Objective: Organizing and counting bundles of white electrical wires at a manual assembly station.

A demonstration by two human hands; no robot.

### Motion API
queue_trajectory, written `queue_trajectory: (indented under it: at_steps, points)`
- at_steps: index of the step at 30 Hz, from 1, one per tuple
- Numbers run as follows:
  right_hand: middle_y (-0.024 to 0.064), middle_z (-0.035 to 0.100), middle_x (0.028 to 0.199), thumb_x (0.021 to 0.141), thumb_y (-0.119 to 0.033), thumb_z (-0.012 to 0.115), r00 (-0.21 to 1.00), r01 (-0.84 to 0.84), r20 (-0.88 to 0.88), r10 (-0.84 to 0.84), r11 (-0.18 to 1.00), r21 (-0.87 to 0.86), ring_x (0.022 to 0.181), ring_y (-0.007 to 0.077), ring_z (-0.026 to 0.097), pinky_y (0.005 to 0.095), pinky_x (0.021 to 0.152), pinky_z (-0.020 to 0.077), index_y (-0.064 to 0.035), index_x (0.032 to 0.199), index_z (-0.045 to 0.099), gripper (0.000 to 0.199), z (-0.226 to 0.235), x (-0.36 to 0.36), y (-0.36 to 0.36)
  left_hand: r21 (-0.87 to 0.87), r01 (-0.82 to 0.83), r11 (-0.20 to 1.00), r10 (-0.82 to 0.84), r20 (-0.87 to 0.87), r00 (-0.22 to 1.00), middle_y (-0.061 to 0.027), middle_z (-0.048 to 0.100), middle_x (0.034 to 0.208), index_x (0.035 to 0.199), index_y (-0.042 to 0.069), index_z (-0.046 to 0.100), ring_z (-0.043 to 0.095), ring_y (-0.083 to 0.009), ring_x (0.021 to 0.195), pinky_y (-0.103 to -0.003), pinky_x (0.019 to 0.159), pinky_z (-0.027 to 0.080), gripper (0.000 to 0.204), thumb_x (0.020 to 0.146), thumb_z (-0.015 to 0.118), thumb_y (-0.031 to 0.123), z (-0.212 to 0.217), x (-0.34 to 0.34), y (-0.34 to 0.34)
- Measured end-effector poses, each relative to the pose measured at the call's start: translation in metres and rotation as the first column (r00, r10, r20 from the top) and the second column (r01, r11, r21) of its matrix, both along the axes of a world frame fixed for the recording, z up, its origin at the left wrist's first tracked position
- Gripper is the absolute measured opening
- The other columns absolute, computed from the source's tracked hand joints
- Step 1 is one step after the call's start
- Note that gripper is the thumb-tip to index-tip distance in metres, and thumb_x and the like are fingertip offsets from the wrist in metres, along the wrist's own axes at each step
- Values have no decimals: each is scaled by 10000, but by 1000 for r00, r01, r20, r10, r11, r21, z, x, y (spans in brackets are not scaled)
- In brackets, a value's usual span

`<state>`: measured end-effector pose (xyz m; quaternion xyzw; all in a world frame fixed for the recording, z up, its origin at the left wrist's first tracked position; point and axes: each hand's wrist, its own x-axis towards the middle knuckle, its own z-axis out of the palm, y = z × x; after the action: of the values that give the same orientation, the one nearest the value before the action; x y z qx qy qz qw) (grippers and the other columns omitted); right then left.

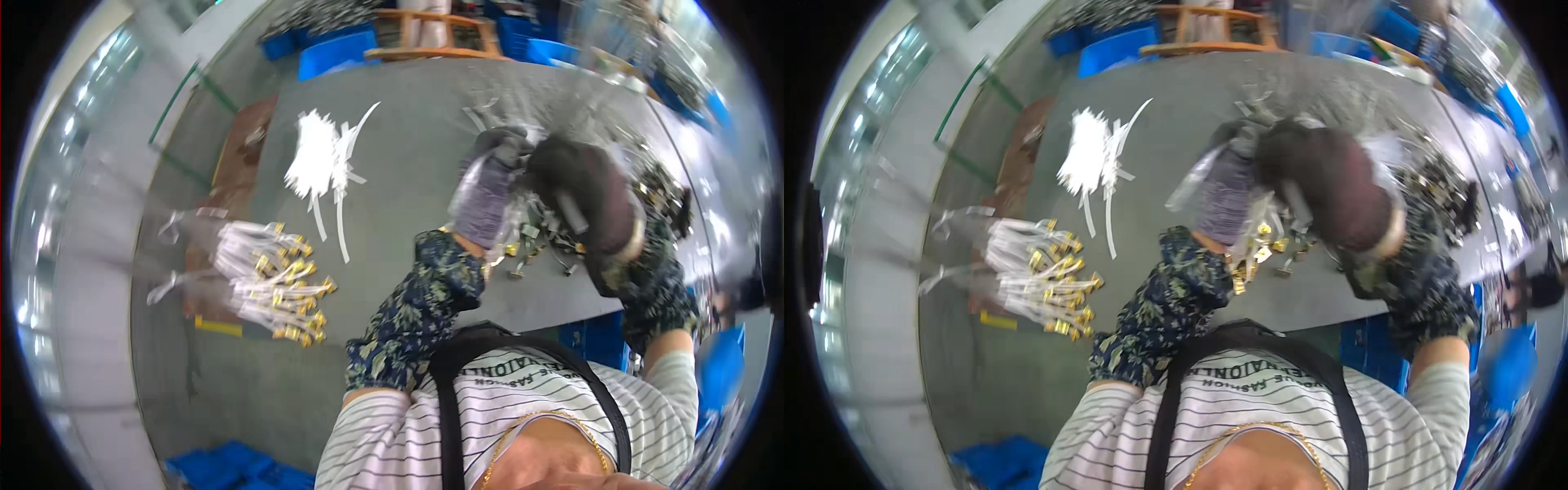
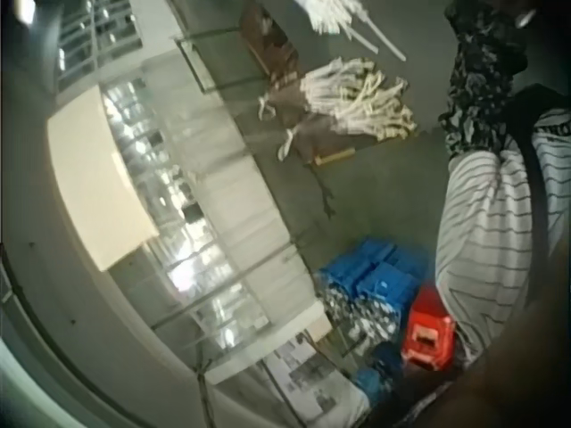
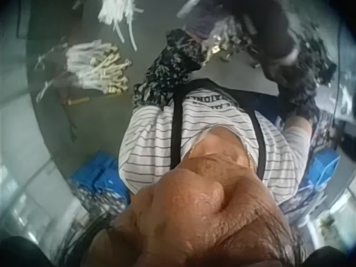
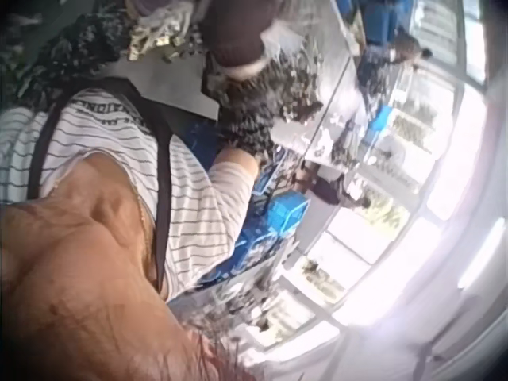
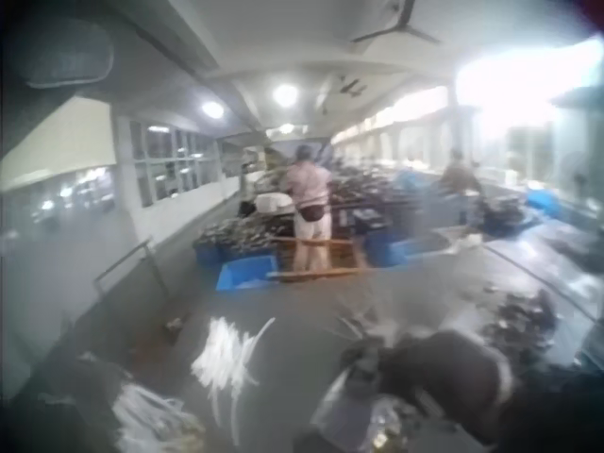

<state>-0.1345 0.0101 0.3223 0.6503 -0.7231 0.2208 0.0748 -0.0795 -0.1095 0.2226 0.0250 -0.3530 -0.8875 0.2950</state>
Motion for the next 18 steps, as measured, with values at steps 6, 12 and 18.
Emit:
queue_trajectory:
  at_steps: [6,12,18]
  points:
    - [134,594,816,756,5,668,957,123,274,-94,988,-91,769,287,620,339,676,476,18,1007,573,268,-9,5,-13,-674,-632,383,500,-424,755,-110,564,1002,829,28,636,571,-230,902,-345,766,472,218,754,750,198,-1,24,-16]
    - [120,612,807,780,-29,620,957,-122,233,170,971,-206,728,304,613,356,636,485,-6,900,648,125,-12,-21,0,-737,-464,491,335,-332,882,-94,569,1009,935,43,630,576,-195,908,-320,752,474,283,762,759,226,32,34,-14]
    - [104,633,757,744,-249,753,860,87,508,-45,994,-58,721,240,632,341,684,493,-75,853,635,237,-5,-23,3,-890,-318,326,361,-194,912,-136,597,1080,931,2,655,574,-235,963,-323,802,473,233,824,684,207,9,40,-19]
